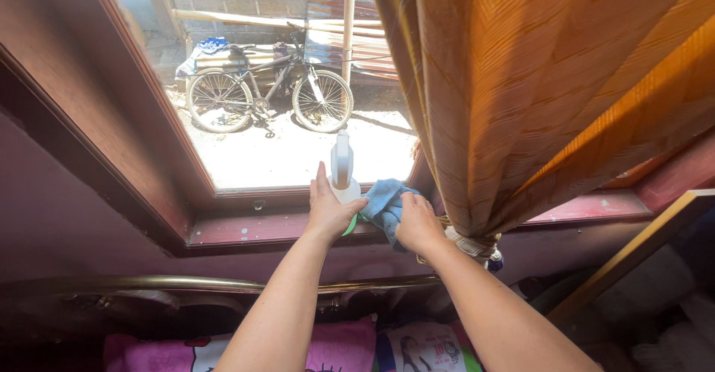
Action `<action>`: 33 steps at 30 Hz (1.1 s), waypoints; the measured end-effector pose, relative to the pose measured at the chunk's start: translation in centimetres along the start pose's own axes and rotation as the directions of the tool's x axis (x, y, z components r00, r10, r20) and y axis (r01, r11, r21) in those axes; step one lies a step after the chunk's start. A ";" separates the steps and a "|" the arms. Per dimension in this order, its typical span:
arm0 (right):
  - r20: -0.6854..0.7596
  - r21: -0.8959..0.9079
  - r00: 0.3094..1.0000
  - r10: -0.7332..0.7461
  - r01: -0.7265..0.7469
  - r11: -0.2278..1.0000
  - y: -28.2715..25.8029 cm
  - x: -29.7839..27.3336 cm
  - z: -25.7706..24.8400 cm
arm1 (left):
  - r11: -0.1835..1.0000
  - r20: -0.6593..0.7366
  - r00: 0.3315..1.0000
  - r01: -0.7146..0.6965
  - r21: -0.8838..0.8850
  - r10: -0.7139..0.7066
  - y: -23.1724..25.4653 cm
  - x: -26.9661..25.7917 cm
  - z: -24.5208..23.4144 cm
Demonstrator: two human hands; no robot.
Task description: The person cleans a window using a spray bottle and a cloth. They spray the window surface and wipe it with the cloth, then adjust the curtain to access the window frame and continue cleaning.
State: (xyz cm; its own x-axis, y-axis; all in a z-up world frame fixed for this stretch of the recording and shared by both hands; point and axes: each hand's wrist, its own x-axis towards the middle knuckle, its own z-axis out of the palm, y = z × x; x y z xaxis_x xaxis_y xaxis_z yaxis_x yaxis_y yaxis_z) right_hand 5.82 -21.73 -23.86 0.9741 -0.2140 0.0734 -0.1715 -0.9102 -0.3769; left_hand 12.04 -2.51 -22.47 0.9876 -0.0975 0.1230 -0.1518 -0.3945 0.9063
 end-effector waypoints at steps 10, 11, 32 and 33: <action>0.336 0.148 0.922 -0.195 0.153 0.977 2.1 -0.3 -6.6 | 0.952 -0.344 0.915 -0.110 0.287 0.210 0.5 -10.6 3.1; 0.371 0.171 0.901 -0.227 0.174 0.970 2.6 0.0 -7.0 | 0.952 -0.244 0.946 -0.144 0.271 0.212 1.0 -11.0 4.2; 0.404 0.170 0.866 -0.295 0.246 0.954 12.5 -5.9 -13.7 | 0.652 0.234 0.911 -0.407 0.640 0.339 7.9 -13.7 16.0; 0.419 0.119 0.865 -0.275 0.249 0.961 12.7 -6.5 -14.0 | 0.620 0.237 0.912 -0.403 0.673 0.336 7.7 -13.2 16.2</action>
State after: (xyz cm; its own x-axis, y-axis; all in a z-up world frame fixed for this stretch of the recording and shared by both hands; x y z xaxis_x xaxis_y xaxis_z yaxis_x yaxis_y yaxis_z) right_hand -4.74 -36.84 -16.16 0.9519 0.2140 -0.2194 0.0947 -0.8861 -0.4537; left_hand -2.84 -19.01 -23.67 0.8400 -0.4380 0.3203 -0.5193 -0.8201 0.2404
